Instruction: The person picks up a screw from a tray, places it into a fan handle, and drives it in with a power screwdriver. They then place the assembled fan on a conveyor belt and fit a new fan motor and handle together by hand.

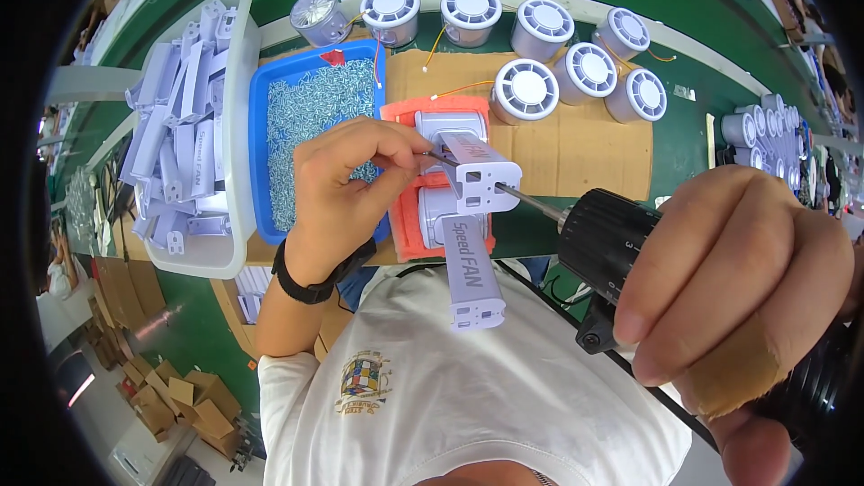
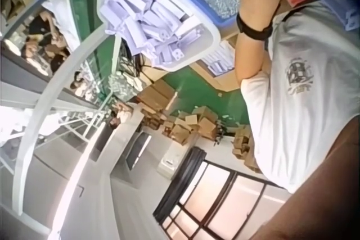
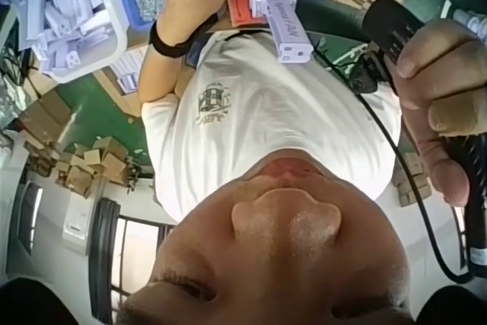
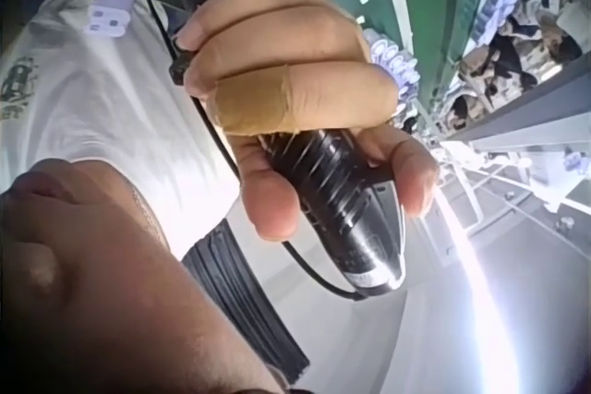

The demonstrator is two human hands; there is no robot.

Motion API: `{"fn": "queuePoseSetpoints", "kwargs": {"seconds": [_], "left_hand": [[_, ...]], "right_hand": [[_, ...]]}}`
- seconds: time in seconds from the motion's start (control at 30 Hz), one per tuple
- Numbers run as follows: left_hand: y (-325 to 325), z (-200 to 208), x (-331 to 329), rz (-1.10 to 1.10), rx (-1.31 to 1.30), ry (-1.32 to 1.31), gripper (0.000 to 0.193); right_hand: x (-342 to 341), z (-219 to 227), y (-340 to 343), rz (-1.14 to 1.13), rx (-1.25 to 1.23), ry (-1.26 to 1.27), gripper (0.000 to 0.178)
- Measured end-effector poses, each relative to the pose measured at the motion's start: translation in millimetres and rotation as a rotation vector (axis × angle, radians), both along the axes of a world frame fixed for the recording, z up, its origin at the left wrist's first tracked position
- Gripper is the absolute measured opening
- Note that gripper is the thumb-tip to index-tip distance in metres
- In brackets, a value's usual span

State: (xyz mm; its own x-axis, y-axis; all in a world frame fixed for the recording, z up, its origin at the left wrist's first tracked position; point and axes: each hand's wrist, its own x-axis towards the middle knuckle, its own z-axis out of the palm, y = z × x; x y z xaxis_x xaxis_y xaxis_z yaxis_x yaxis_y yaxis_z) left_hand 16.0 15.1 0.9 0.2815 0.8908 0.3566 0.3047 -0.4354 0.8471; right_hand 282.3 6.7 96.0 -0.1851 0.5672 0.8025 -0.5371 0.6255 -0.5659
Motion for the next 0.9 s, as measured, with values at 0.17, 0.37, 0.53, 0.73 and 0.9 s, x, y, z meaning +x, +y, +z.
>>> {"fn": "queuePoseSetpoints", "kwargs": {"seconds": [0.17,0.37,0.53,0.73,0.9], "left_hand": [[0.1,-3.5,-3.5,-0.024,0.071,0.024,0.016],[3.5,-5.3,-3.9,-0.073,0.171,0.028,0.015],[4.0,-4.0,-3.2,-0.088,0.173,0.038,0.016],[-1.4,1.5,-3.6,-0.074,0.058,0.059,0.022],[-1.5,-4.4,1.1,-0.068,0.158,0.054,0.027]], "right_hand": [[6.3,11.8,-4.5,0.033,-0.096,-0.043,0.036],[18.0,4.8,-1.5,0.019,-0.038,0.038,0.037],[29.5,10.5,5.4,0.121,0.002,-0.07,0.038],[19.9,17.1,-1.6,0.087,-0.051,-0.152,0.038],[9.4,24.2,0.8,0.069,-0.016,-0.233,0.037]]}}
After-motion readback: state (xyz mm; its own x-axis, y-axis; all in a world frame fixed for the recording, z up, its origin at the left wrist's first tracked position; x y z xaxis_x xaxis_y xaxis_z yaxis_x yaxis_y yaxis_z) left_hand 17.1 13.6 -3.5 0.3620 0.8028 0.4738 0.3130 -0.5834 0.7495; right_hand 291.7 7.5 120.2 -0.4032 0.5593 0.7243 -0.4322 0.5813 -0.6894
